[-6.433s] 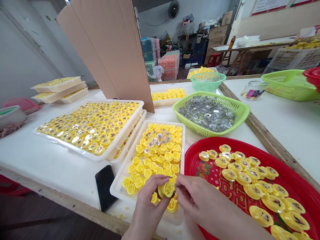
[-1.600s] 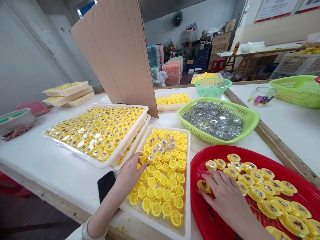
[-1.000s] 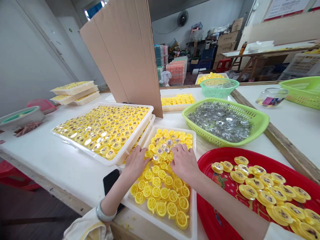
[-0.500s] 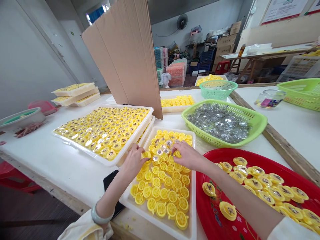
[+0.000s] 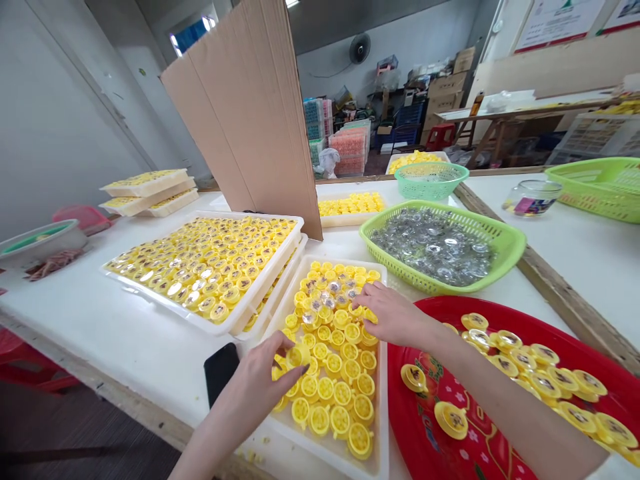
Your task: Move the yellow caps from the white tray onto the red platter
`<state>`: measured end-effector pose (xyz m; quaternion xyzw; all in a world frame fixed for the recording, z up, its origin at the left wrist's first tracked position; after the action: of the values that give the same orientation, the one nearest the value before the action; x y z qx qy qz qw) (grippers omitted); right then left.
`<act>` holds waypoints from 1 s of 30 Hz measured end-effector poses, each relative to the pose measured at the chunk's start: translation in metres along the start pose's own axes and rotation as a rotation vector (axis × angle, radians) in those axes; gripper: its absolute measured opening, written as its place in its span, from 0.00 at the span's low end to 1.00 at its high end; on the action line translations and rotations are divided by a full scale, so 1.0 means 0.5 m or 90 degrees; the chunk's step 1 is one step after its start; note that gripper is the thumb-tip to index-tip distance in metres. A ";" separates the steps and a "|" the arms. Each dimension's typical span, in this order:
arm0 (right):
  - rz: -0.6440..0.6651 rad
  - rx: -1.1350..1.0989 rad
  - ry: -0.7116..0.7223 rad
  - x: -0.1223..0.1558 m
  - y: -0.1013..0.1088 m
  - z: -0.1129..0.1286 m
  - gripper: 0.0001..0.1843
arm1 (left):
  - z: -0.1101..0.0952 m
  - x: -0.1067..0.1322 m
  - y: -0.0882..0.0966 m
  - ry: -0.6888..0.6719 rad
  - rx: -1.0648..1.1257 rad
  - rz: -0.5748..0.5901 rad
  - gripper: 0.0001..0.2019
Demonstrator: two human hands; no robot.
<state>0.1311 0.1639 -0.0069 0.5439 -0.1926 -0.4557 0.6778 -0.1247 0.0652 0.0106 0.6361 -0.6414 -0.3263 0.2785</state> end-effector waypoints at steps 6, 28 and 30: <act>0.002 0.013 0.005 -0.015 -0.010 -0.001 0.08 | 0.005 0.017 -0.048 0.042 0.119 0.033 0.11; 0.131 -0.758 -0.339 0.180 0.028 0.146 0.14 | -0.001 0.076 -0.125 0.158 0.554 0.158 0.24; 0.124 -0.788 -0.355 0.205 0.013 0.170 0.13 | -0.009 0.087 -0.134 0.157 0.587 0.176 0.25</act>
<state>0.1217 0.0314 0.0032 -0.1012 -0.1121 -0.5418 0.8268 -0.0804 0.0231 -0.0408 0.6360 -0.7595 0.1088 0.0827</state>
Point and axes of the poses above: each hand's wrist, its own x-axis away from the middle knuckle, its own y-axis out of the back of the hand, z = x × y, the point moved 1 cm from there along -x, towards the middle knuckle, and after that the axes turned 12 degrees about -z, right-handed, at the moved point
